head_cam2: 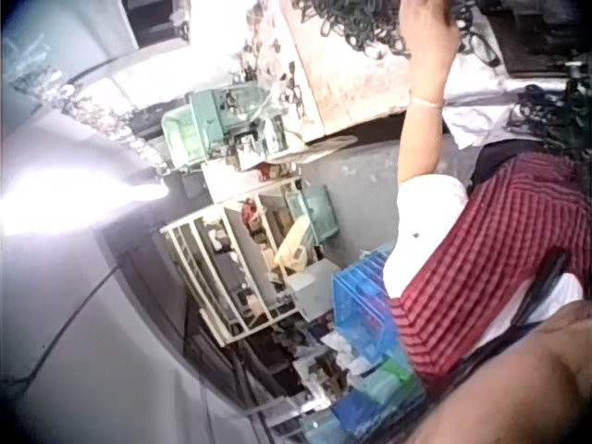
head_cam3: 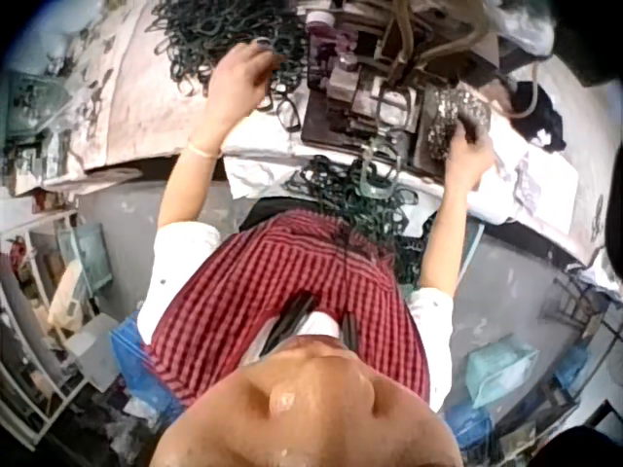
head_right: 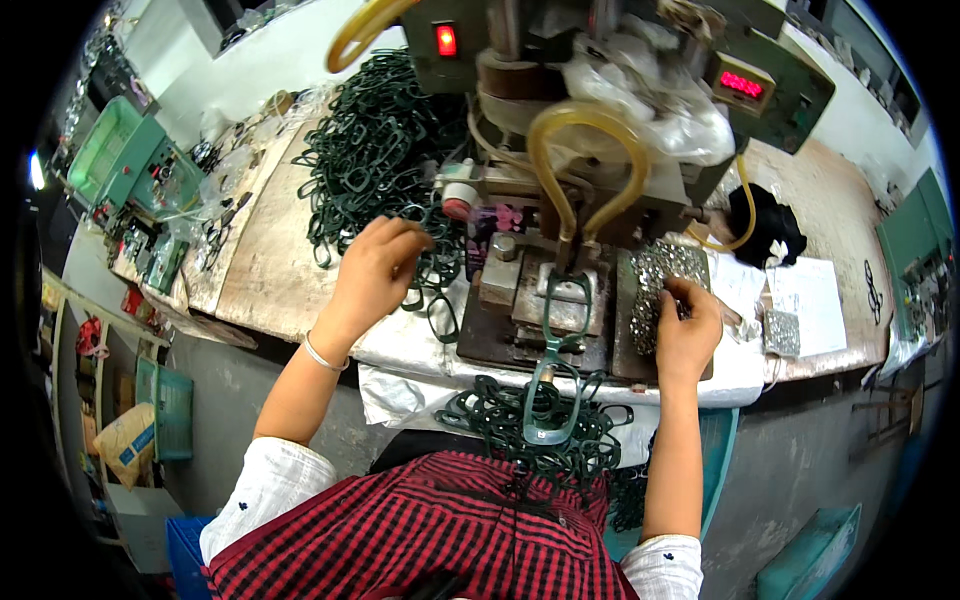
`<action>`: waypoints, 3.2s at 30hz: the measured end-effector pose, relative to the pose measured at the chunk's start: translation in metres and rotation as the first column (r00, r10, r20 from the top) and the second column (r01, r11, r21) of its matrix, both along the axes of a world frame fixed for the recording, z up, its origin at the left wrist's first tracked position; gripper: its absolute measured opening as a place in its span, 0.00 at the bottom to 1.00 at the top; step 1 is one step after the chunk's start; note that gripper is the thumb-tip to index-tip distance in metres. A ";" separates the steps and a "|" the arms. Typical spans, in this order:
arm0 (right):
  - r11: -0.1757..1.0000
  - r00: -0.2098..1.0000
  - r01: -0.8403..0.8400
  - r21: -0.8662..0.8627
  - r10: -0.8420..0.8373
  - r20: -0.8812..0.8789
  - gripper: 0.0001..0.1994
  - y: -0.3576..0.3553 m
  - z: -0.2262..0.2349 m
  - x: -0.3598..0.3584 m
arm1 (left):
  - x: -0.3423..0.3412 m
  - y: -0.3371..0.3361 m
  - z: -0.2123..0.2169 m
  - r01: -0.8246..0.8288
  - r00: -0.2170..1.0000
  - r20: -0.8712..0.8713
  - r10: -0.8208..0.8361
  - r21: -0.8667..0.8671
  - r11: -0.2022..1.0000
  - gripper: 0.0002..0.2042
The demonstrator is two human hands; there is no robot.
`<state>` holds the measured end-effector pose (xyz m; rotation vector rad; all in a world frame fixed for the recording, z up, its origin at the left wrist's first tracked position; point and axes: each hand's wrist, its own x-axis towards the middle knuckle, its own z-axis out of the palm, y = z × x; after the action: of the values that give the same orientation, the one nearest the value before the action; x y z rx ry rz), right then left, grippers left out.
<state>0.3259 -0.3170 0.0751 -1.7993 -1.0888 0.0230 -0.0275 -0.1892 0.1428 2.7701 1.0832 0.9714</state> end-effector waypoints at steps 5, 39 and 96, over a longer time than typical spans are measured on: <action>0.997 0.984 -0.032 0.067 0.043 -0.171 0.06 -0.038 0.003 -0.008 | 0.000 -0.018 -0.041 -0.156 0.987 0.027 0.161 -0.141 0.978 0.03; 0.989 0.909 0.064 -0.136 -0.002 0.417 0.09 -0.013 -0.002 -0.005 | 0.096 -0.060 0.016 0.630 0.683 0.041 -0.729 0.472 0.617 0.10; 0.822 0.691 -0.435 0.368 0.567 -0.449 0.30 -0.010 0.092 -0.097 | 0.081 -0.048 0.045 0.563 0.332 0.789 -0.517 0.274 0.780 0.15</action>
<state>0.2289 -0.3271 0.1673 -1.1144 -1.0738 0.6807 0.0540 -0.2370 0.1881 1.8370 -0.0161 1.7635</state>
